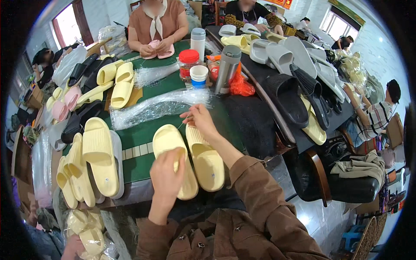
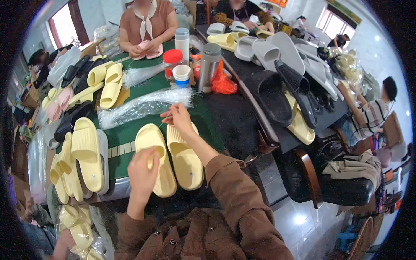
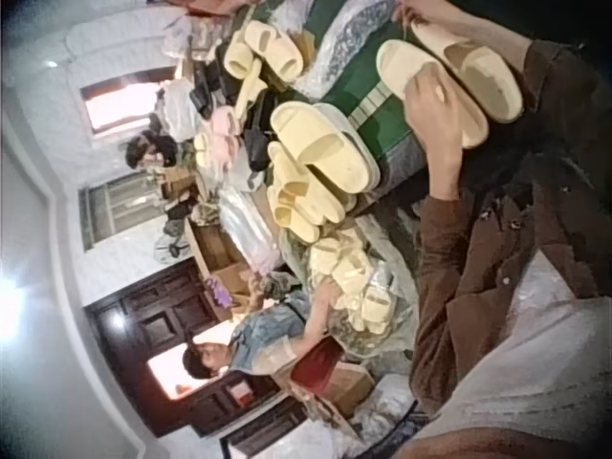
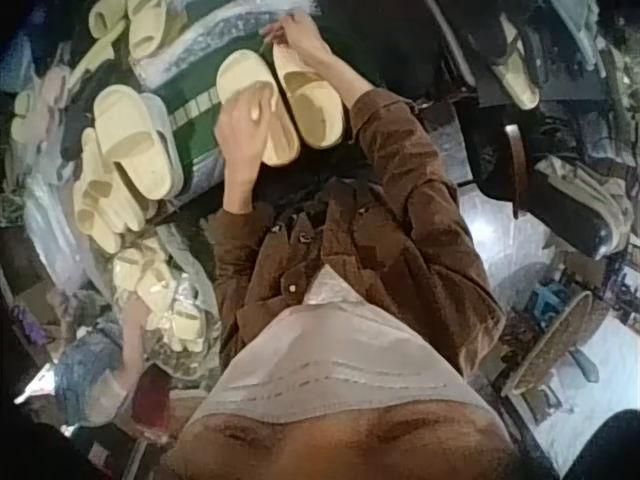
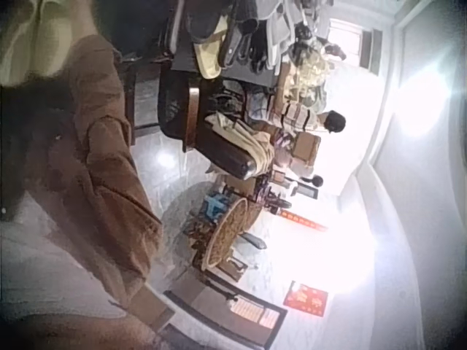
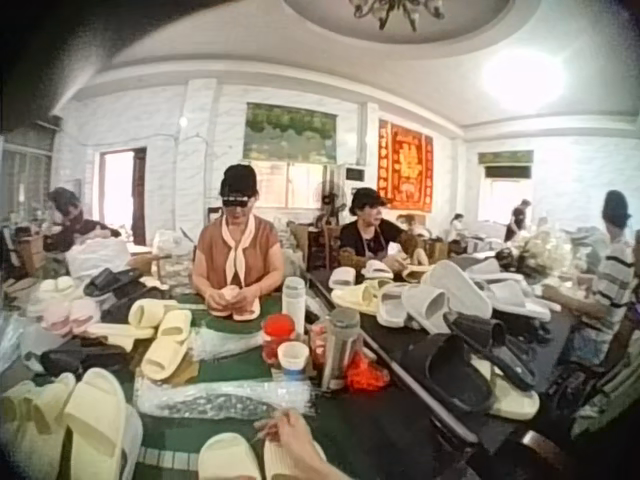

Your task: The person assembles slipper pairs by inserting a thin elastic band into pre-punched holes on the upper strap of each slipper. They handle yellow, black, and white slipper pairs, pulling the band through and adjusting it, then placing completed pairs aside on the table.

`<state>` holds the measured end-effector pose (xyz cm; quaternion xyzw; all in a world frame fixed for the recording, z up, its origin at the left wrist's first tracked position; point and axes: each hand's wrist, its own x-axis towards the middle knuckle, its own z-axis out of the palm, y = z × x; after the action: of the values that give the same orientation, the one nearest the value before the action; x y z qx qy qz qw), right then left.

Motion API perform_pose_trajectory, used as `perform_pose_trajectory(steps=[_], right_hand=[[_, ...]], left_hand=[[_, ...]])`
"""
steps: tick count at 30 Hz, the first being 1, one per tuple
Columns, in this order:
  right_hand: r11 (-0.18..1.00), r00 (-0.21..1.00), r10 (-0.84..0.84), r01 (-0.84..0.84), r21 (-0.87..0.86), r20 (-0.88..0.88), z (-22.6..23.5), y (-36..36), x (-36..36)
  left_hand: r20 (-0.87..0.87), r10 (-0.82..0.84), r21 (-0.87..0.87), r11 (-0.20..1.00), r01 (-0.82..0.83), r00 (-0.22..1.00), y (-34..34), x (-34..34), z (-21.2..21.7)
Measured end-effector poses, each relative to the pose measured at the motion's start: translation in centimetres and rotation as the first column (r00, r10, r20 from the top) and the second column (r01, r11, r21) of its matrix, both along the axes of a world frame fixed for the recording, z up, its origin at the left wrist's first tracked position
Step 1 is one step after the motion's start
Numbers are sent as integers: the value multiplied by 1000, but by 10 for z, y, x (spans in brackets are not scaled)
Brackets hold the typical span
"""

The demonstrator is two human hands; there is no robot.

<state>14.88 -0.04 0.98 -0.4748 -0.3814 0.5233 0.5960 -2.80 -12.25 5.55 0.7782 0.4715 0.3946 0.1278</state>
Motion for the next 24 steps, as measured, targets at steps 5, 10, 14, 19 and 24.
perform_pose_trajectory(steps=[5, 10, 14, 19, 24], right_hand=[[999, 998, 37, -37, 4, -43, -6, 4, -9], [992, 998, 25, -16, 127, -66, -11, 1, 0], [990, 988, 35, -15, 140, -148, -20, 6, 6], [994, 976, 53, -30, 107, -211, -11, 3, 0], [995, 963, -13, 38, 87, -269, -10, 1, 1]], left_hand=[[-58, 107, 138, 986, -98, 993, 82, -3, -16], [-162, -6, -230, 973, -32, 987, 119, 20, -35], [-57, -26, -205, 979, 14, 998, 120, 34, -49], [157, -1, -121, 992, 20, 988, 134, 18, -54], [266, 61, -206, 978, -5, 962, 129, 26, -29]])
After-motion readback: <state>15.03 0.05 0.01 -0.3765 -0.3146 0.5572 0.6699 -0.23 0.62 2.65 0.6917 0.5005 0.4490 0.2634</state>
